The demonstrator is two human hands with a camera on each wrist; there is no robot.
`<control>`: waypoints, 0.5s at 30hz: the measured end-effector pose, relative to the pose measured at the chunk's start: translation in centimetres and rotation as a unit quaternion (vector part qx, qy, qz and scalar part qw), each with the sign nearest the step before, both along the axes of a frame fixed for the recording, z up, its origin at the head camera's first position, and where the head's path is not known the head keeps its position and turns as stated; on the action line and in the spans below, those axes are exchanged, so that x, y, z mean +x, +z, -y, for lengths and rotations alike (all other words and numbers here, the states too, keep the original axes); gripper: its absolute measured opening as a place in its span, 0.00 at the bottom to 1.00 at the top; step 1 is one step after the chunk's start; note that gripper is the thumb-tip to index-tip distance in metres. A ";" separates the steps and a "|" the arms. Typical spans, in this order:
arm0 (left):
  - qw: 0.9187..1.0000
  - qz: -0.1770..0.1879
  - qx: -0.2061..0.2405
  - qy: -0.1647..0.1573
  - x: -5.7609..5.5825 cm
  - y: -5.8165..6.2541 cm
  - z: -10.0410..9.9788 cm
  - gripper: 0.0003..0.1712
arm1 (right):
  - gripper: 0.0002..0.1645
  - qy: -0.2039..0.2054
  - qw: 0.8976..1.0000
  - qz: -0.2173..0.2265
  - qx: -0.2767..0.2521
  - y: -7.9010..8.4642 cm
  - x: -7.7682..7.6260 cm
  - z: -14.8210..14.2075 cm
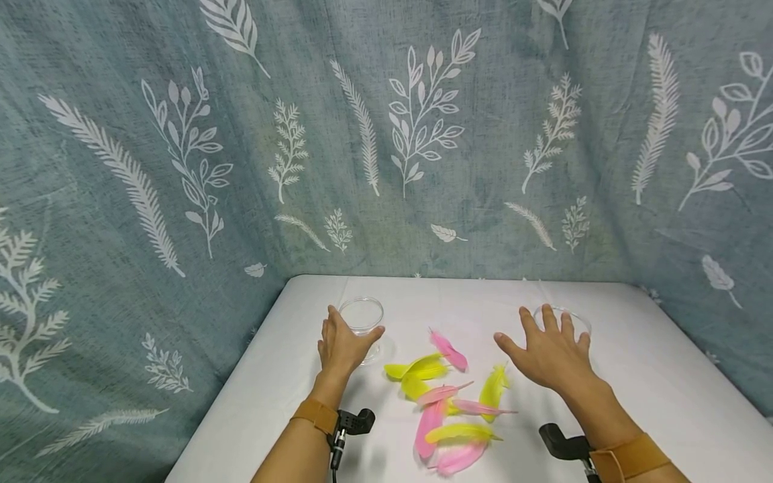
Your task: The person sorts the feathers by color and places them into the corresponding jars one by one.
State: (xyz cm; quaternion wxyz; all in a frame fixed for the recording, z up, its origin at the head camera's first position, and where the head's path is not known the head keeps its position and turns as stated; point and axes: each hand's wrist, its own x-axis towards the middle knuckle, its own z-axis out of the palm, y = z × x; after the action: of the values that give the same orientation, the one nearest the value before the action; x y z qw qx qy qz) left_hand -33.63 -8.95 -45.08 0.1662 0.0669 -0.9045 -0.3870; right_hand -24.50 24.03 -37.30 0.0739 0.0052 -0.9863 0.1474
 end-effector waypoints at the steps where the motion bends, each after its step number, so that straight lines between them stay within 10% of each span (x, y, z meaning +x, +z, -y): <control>1: 1.000 -0.001 0.001 0.001 0.0 -0.1 0.0 0.72 | 0.61 0.000 1.000 0.000 0.001 0.0 0.0 0.0; 15: 1.000 -0.018 0.015 0.005 -0.9 -1.8 0.2 0.67 | 0.61 -0.002 1.000 0.001 0.004 0.0 0.0 -0.1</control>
State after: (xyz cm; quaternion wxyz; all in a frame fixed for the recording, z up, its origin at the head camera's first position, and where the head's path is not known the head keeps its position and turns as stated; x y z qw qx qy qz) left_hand -34.55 -9.11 -46.84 0.1833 0.0675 -0.8950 -0.4010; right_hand -24.49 24.10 -37.35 0.0729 0.0037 -0.9870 0.1434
